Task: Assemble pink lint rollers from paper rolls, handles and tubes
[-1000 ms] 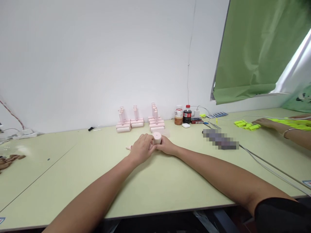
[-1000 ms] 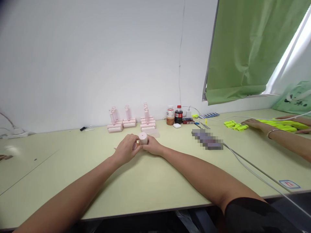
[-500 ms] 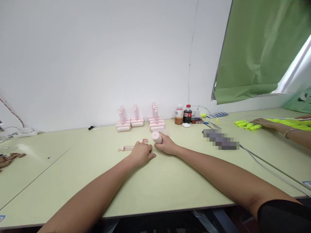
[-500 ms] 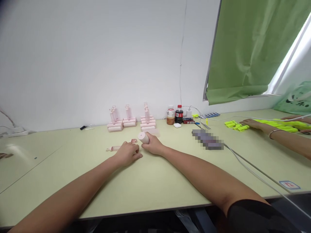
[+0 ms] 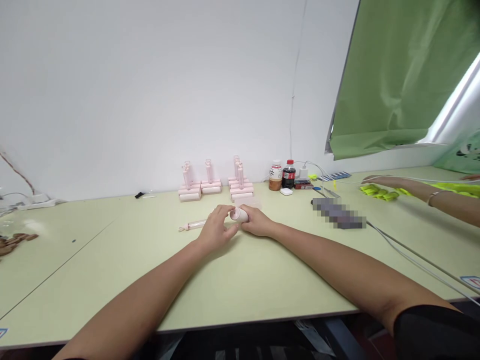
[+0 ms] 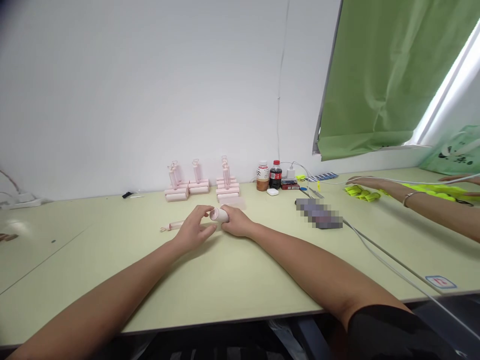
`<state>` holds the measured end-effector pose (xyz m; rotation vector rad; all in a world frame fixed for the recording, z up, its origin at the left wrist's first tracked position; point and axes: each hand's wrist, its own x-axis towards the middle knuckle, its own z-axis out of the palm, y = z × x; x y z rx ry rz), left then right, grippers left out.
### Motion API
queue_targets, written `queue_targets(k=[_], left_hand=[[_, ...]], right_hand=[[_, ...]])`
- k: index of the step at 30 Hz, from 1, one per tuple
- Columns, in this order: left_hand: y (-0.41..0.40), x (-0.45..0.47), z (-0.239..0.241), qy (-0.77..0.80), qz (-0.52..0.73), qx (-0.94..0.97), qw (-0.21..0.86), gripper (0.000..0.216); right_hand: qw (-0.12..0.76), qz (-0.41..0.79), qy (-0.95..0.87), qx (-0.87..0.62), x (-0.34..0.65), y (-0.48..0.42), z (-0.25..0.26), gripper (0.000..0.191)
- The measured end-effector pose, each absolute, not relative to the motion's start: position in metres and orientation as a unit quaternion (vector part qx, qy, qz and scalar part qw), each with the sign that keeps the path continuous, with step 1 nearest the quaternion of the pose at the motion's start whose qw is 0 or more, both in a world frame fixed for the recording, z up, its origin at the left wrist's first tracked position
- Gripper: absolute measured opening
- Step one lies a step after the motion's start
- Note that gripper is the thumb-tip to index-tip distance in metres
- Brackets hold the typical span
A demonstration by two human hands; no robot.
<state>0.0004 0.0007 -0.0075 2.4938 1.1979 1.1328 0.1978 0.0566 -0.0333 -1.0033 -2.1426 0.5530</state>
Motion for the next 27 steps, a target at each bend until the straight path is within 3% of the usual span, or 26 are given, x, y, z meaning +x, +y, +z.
queue_targets(k=[3, 27], left_hand=[[0.0000, 0.0020, -0.0077, 0.394, 0.383, 0.832, 0.073, 0.026], [0.0038, 0.0012, -0.0070, 0.450, 0.397, 0.798, 0.052, 0.023]], right_hand=[[0.341, 0.213, -0.831, -0.384, 0.1988, 0.0564, -0.0331, 0.034], [0.338, 0.227, -0.823, -0.397, 0.1985, 0.0558, -0.0313, 0.034]])
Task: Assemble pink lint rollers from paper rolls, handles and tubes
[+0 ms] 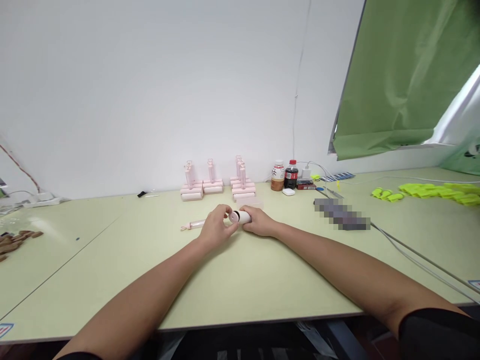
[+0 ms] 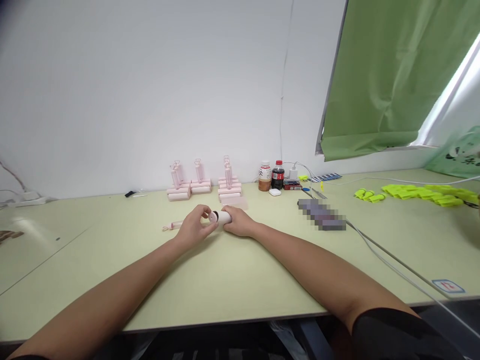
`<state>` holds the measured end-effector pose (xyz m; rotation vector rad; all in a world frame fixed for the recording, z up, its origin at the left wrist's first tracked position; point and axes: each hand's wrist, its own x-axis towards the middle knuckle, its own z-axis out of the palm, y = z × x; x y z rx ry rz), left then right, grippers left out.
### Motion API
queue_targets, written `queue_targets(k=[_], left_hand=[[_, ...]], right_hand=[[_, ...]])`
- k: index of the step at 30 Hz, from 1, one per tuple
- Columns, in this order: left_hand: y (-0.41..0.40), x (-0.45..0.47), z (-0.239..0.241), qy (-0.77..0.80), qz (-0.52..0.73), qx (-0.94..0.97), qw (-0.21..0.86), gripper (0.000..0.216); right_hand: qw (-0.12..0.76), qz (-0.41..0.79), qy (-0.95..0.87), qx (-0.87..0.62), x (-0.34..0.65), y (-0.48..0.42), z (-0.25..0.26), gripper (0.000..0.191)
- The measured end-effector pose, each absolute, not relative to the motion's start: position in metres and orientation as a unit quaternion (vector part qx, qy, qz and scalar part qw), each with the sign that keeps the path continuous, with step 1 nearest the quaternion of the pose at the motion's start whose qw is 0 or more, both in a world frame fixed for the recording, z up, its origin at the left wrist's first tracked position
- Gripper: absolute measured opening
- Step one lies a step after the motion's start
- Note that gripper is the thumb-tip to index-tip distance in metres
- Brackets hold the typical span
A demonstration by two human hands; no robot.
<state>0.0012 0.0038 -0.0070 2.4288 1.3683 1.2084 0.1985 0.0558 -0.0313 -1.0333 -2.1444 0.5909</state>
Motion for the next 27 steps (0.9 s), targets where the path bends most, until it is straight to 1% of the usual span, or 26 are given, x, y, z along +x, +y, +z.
queue_targets(k=[6, 9, 11, 14, 17, 20, 23, 25, 27], left_hand=[[0.004, 0.000, -0.005, 0.464, 0.449, 0.760, 0.070, 0.008], [0.004, 0.001, -0.006, 0.455, 0.448, 0.764, 0.088, 0.007], [0.003, 0.001, -0.006, 0.446, 0.442, 0.774, 0.074, 0.007], [0.003, 0.002, -0.007, 0.444, 0.393, 0.805, 0.027, 0.010], [0.004, 0.003, -0.010, 0.458, 0.290, 0.840, -0.012, 0.011], [0.002, 0.003, -0.014, 0.457, 0.202, 0.866, -0.018, 0.016], [0.000, 0.002, -0.016, 0.446, 0.172, 0.878, -0.007, 0.020], [-0.002, 0.002, -0.016, 0.442, 0.171, 0.880, -0.005, 0.020], [-0.002, 0.003, -0.016, 0.450, 0.184, 0.874, -0.004, 0.027]], right_hand=[[0.370, 0.274, -0.780, -0.424, 0.200, 0.061, -0.033, 0.036], [0.388, 0.292, -0.760, -0.432, 0.200, 0.065, -0.036, 0.034], [0.399, 0.302, -0.748, -0.436, 0.200, 0.068, -0.037, 0.034], [0.423, 0.311, -0.727, -0.442, 0.199, 0.069, -0.036, 0.034], [0.445, 0.317, -0.710, -0.444, 0.199, 0.068, -0.035, 0.038], [0.446, 0.320, -0.713, -0.436, 0.199, 0.068, -0.034, 0.041], [0.440, 0.317, -0.725, -0.424, 0.199, 0.068, -0.035, 0.040], [0.436, 0.311, -0.733, -0.421, 0.199, 0.067, -0.035, 0.040], [0.429, 0.301, -0.741, -0.420, 0.199, 0.064, -0.033, 0.040]])
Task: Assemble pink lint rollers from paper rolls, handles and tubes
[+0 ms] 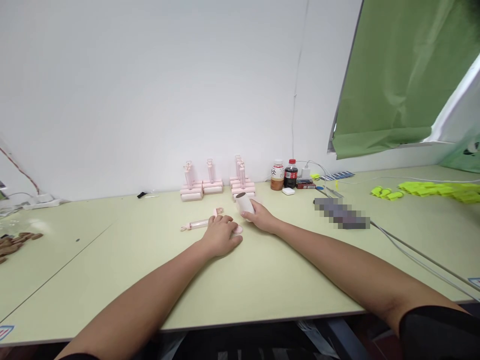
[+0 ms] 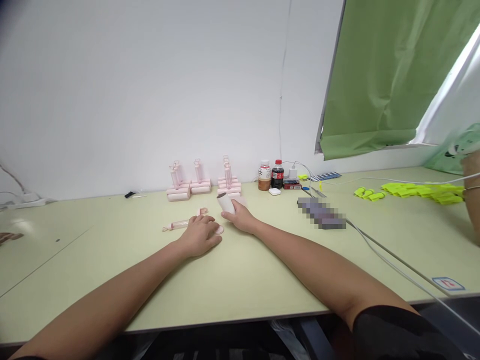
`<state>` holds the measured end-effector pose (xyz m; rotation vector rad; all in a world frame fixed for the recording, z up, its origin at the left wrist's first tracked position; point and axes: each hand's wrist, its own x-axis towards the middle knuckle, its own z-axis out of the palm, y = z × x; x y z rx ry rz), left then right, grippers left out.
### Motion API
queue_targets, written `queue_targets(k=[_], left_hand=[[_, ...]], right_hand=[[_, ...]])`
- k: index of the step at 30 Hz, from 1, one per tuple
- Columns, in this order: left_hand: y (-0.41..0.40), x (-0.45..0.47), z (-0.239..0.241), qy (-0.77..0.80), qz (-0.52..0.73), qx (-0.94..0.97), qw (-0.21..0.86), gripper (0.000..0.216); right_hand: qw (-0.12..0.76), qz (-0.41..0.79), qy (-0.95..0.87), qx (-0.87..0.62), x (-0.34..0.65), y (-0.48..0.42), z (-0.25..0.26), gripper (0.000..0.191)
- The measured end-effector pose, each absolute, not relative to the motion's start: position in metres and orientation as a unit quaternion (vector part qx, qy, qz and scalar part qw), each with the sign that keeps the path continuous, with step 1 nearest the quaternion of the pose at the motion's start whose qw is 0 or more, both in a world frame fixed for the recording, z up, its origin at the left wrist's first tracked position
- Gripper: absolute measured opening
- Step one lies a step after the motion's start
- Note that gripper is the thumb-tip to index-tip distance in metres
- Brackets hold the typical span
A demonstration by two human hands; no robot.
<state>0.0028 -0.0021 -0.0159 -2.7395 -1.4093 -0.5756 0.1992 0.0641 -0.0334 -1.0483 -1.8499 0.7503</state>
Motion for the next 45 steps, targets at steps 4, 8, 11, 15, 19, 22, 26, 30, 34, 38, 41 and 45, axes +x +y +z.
queue_targets(k=[4, 8, 11, 15, 19, 22, 26, 30, 34, 38, 41, 45], left_hand=[[0.001, 0.003, -0.016, -0.497, -0.306, -0.811, -0.036, 0.058], [0.007, 0.002, -0.016, -0.475, -0.407, -0.772, -0.113, 0.058], [0.008, 0.002, -0.016, -0.446, -0.428, -0.769, -0.162, 0.040], [0.007, 0.004, -0.014, -0.448, -0.441, -0.757, -0.179, 0.021], [0.012, 0.002, -0.015, -0.461, -0.486, -0.719, -0.184, 0.019], [0.021, -0.004, -0.019, -0.470, -0.536, -0.672, -0.200, 0.020], [0.033, -0.010, -0.026, -0.474, -0.560, -0.643, -0.219, 0.021], [0.038, -0.011, -0.029, -0.481, -0.557, -0.634, -0.237, 0.022], [0.038, -0.011, -0.030, -0.482, -0.559, -0.629, -0.245, 0.023], [0.038, -0.012, -0.030, -0.486, -0.547, -0.637, -0.243, 0.023], [0.038, -0.013, -0.030, -0.492, -0.536, -0.643, -0.240, 0.023], [0.038, -0.013, -0.029, -0.499, -0.526, -0.643, -0.244, 0.023]], right_hand=[[0.404, 0.279, -0.784, -0.381, 0.198, 0.055, -0.028, 0.047], [0.372, 0.297, -0.818, -0.323, 0.197, 0.048, -0.025, 0.053], [0.379, 0.297, -0.815, -0.324, 0.197, 0.049, -0.027, 0.061], [0.397, 0.286, -0.807, -0.332, 0.198, 0.054, -0.031, 0.067], [0.422, 0.275, -0.800, -0.326, 0.197, 0.058, -0.035, 0.058], [0.429, 0.327, -0.782, -0.312, 0.196, 0.060, -0.038, 0.047], [0.427, 0.375, -0.767, -0.299, 0.195, 0.061, -0.039, 0.044], [0.422, 0.383, -0.763, -0.306, 0.195, 0.059, -0.036, 0.041], [0.419, 0.381, -0.765, -0.308, 0.195, 0.059, -0.035, 0.038], [0.420, 0.376, -0.766, -0.308, 0.196, 0.060, -0.037, 0.036], [0.427, 0.370, -0.766, -0.307, 0.196, 0.061, -0.038, 0.033], [0.433, 0.356, -0.766, -0.313, 0.197, 0.061, -0.037, 0.030]])
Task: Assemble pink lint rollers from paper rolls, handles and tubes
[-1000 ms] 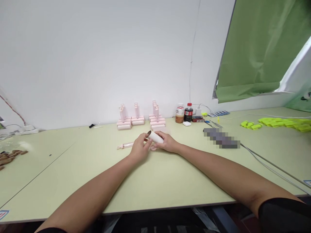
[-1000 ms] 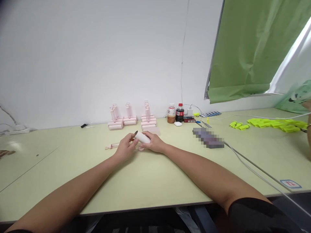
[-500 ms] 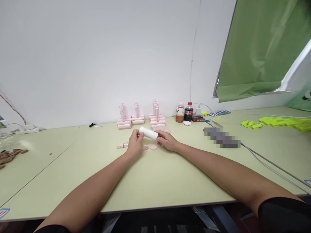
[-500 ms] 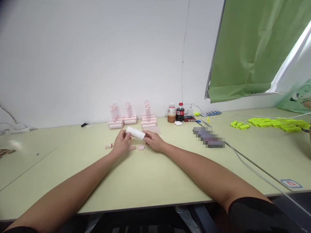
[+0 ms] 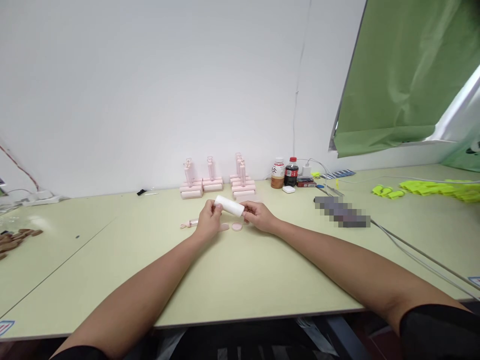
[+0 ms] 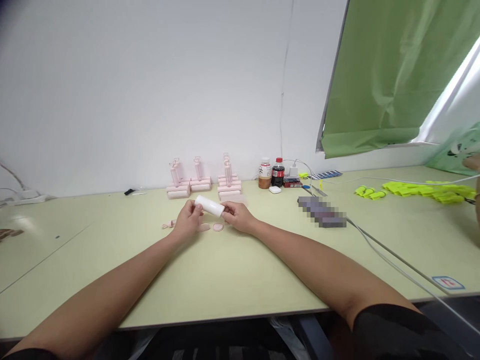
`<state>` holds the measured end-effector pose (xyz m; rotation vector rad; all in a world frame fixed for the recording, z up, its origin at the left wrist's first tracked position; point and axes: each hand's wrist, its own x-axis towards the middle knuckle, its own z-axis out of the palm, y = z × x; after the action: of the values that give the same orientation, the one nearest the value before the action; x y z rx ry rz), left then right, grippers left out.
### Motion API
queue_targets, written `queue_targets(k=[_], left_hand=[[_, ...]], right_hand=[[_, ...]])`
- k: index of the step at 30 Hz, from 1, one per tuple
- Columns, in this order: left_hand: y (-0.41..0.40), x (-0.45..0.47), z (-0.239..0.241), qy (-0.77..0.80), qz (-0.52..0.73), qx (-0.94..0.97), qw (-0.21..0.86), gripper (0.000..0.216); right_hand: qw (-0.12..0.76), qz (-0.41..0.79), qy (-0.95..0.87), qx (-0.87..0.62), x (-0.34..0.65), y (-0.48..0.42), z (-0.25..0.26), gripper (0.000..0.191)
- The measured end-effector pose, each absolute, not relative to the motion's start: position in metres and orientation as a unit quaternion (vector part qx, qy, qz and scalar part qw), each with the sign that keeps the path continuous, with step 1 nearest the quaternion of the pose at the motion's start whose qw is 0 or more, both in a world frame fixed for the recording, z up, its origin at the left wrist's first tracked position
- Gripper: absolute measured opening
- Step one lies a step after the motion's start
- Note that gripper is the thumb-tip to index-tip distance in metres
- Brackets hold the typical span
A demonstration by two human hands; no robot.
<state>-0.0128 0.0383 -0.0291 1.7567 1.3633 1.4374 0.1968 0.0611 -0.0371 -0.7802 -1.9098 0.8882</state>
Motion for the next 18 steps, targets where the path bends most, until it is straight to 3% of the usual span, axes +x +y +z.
queue_targets(k=[11, 16, 18], left_hand=[[0.0343, -0.0141, -0.0229, 0.495, 0.510, 0.662, 0.239, 0.027], [0.0322, -0.0114, -0.0202, 0.494, 0.541, 0.647, 0.210, 0.026], [0.0319, -0.0104, -0.0203, 0.500, 0.539, 0.644, 0.213, 0.024]], right_hand=[[0.427, 0.344, -0.775, -0.316, 0.1990, 0.0598, -0.0346, 0.028], [0.443, 0.370, -0.746, -0.331, 0.1998, 0.0601, -0.0346, 0.048], [0.420, 0.398, -0.732, -0.360, 0.1982, 0.0605, -0.0343, 0.045]])
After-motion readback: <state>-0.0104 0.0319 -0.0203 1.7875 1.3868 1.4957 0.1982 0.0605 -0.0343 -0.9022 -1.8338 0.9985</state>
